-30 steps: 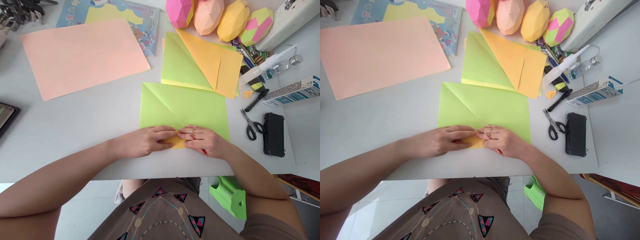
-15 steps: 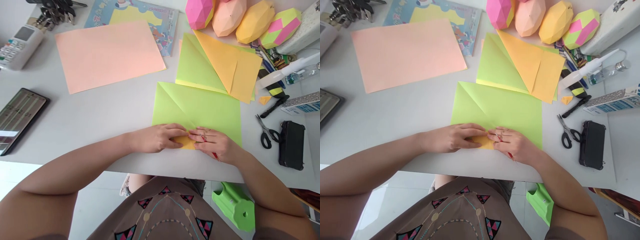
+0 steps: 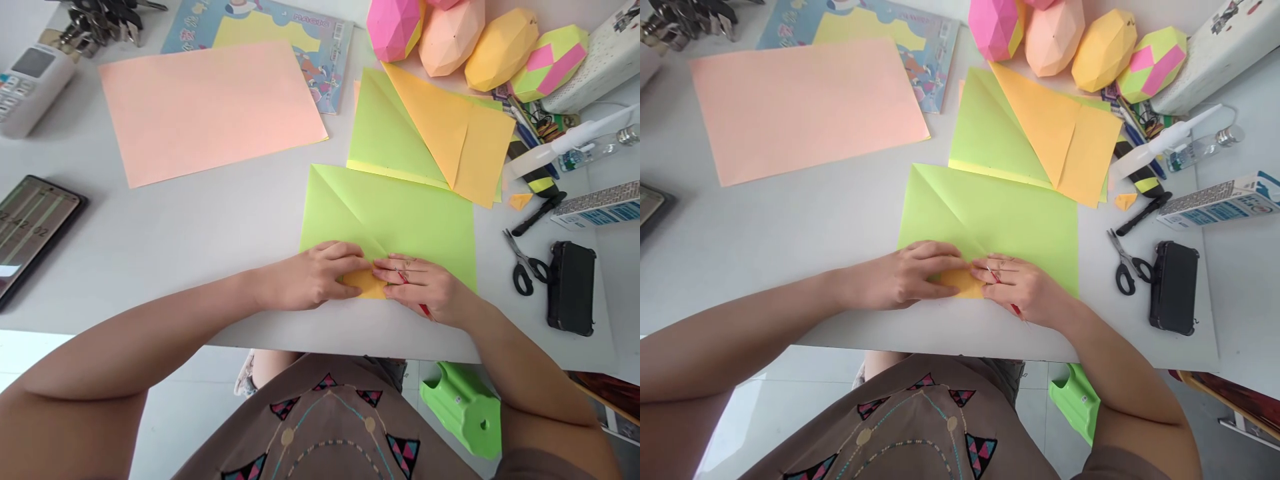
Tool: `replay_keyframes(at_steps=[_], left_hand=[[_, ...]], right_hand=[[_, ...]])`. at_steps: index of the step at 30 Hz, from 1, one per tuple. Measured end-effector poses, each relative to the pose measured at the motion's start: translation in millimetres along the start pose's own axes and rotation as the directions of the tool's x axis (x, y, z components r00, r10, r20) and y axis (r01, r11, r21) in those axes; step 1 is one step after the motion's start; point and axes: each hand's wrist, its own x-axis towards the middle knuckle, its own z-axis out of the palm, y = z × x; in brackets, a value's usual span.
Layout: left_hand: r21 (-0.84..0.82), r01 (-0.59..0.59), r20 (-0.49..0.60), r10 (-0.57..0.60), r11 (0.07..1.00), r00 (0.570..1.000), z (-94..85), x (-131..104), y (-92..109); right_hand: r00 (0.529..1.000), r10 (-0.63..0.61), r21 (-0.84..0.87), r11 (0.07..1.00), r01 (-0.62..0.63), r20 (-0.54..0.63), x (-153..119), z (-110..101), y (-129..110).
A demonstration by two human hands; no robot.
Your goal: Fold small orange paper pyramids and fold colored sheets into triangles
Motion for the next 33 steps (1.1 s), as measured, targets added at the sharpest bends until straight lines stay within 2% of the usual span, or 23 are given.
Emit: replay_keyframes(at_steps=[5, 9, 13, 18, 22, 33], left_hand=[[0.07, 0.077, -0.035, -0.075, 0.995, 0.997, -2.1, -3.7, 2.2], [0.073, 0.065, -0.019, -0.064, 0.995, 0.998, -1.9, -4.2, 1.5], [0.088, 0.01, -0.046, -0.006, 0.996, 0.999, -0.6, -3.6, 0.2], [-0.014, -0.049, 0.016, 0.049, 0.999, 0.999, -2.3, -0.9, 0.8], [-0.087, -0.052, 0.037, 0.056, 0.995, 0.998, -4.7, 1.5, 0.4], [-0.112, -0.064, 0.048, 0.07, 0.992, 0.996, -6.0, 1.7, -1.3]], right_hand=[[1.0, 0.0, 0.01, 1.0, 0.0, -0.007, 1.0, 0.3, -1.7], [1.0, -0.004, 0.003, 1.0, 0.004, -0.002, 0.7, 0.5, -2.3], [1.0, -0.002, -0.003, 1.0, 0.002, -0.02, 0.1, 0.8, -2.1], [1.0, 0.009, 0.002, 1.0, -0.009, -0.006, 0.0, 0.3, -2.4], [1.0, 0.023, -0.001, 1.0, -0.023, 0.001, 0.0, -0.1, -3.1], [1.0, 0.01, 0.004, 1.0, -0.01, -0.006, 0.2, -0.1, -2.3]])
